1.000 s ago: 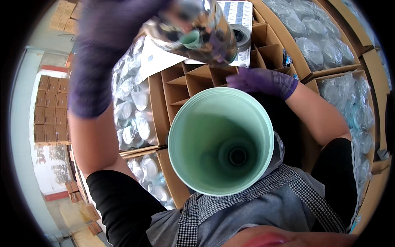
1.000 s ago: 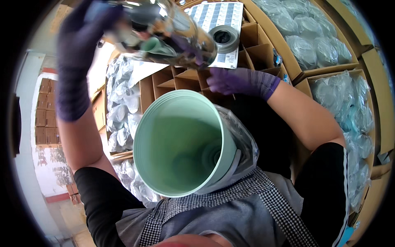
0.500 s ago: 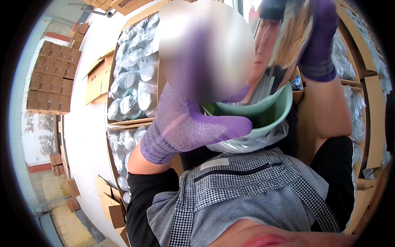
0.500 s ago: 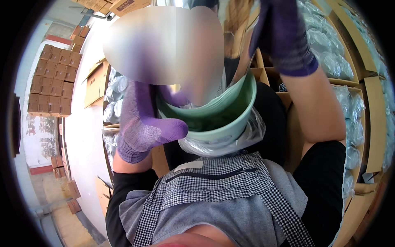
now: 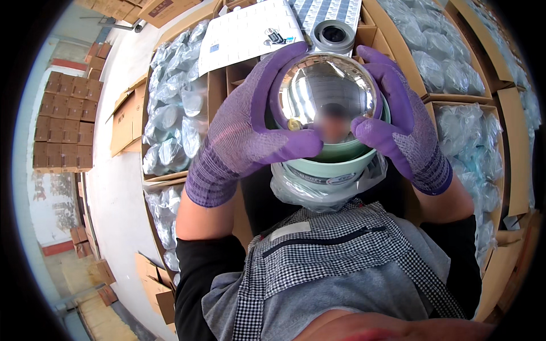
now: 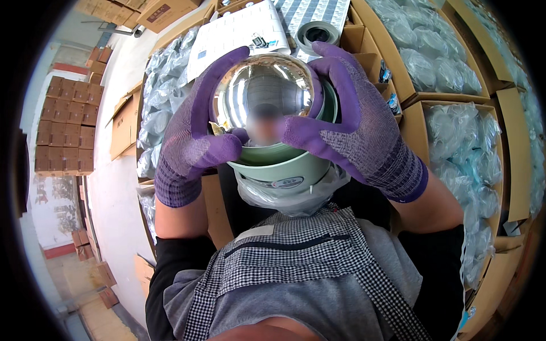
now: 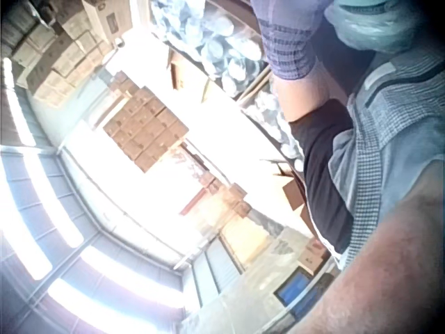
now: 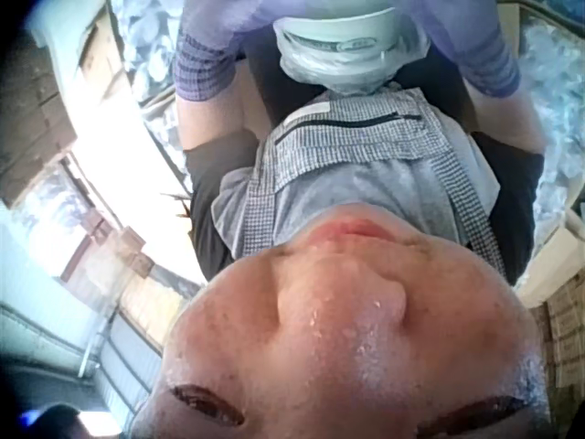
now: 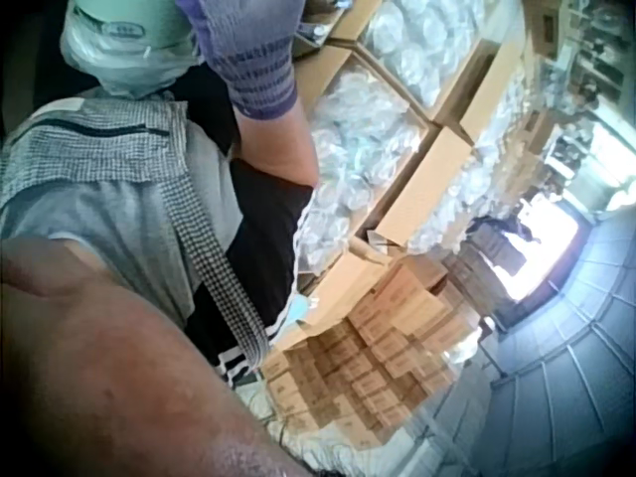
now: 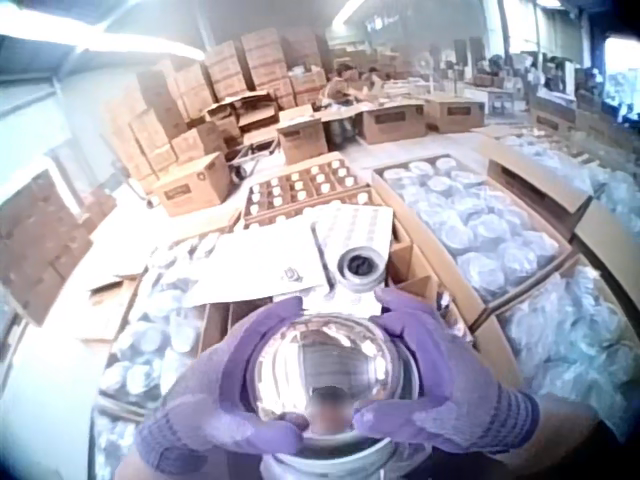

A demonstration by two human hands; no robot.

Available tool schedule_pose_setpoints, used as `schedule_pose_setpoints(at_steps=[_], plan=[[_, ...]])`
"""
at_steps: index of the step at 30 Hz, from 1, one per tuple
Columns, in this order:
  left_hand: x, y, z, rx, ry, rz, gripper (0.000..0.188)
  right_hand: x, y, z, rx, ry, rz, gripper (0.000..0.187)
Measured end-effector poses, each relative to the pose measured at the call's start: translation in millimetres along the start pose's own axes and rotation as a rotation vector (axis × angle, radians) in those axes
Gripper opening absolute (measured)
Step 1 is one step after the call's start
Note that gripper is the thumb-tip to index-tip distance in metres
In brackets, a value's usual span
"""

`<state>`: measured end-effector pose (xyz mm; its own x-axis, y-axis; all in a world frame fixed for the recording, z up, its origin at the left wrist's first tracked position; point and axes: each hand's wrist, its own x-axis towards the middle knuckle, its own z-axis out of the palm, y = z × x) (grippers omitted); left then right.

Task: The person assembles plastic pitchers by placing a metallic insert into the blue pitcher body, attaching a gray lid, and applying a label before placing the assembled item into a plastic bag.

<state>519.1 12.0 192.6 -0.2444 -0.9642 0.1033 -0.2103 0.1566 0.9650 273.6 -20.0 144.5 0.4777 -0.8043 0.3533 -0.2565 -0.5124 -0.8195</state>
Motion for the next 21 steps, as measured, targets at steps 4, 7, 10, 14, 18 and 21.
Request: schedule_pose_setpoints(at_steps=[4,7,10,14,18,21], plan=[[5.7,-6.2,-28.9,0.012,-0.244,0.058,0.109,2.3,-14.8,-0.8,-0.119,-0.001,-0.079,0.059],[14.1,-7.9,-44.1,-0.111,-0.447,0.047,0.092,1.7,-6.4,1.1,-0.124,0.061,-0.222,0.042],[19.2,-12.2,-57.1,-0.119,-0.491,-0.002,0.098,0.1,-9.9,-4.3,-0.168,0.006,-0.308,0.033],[14.3,-12.3,-66.8,-0.122,-0.471,0.000,0.077,27.1,8.6,2.9,0.268,-0.032,-0.428,0.019],[16.7,28.1,-39.0,0.459,-0.268,0.052,0.063,130.8,137.7,1.0,-0.046,0.147,-0.051,0.045],[6.5,37.3,-19.6,0.644,-0.042,-0.031,0.070,220.5,265.6,22.6,-0.645,-0.270,0.374,0.065]])
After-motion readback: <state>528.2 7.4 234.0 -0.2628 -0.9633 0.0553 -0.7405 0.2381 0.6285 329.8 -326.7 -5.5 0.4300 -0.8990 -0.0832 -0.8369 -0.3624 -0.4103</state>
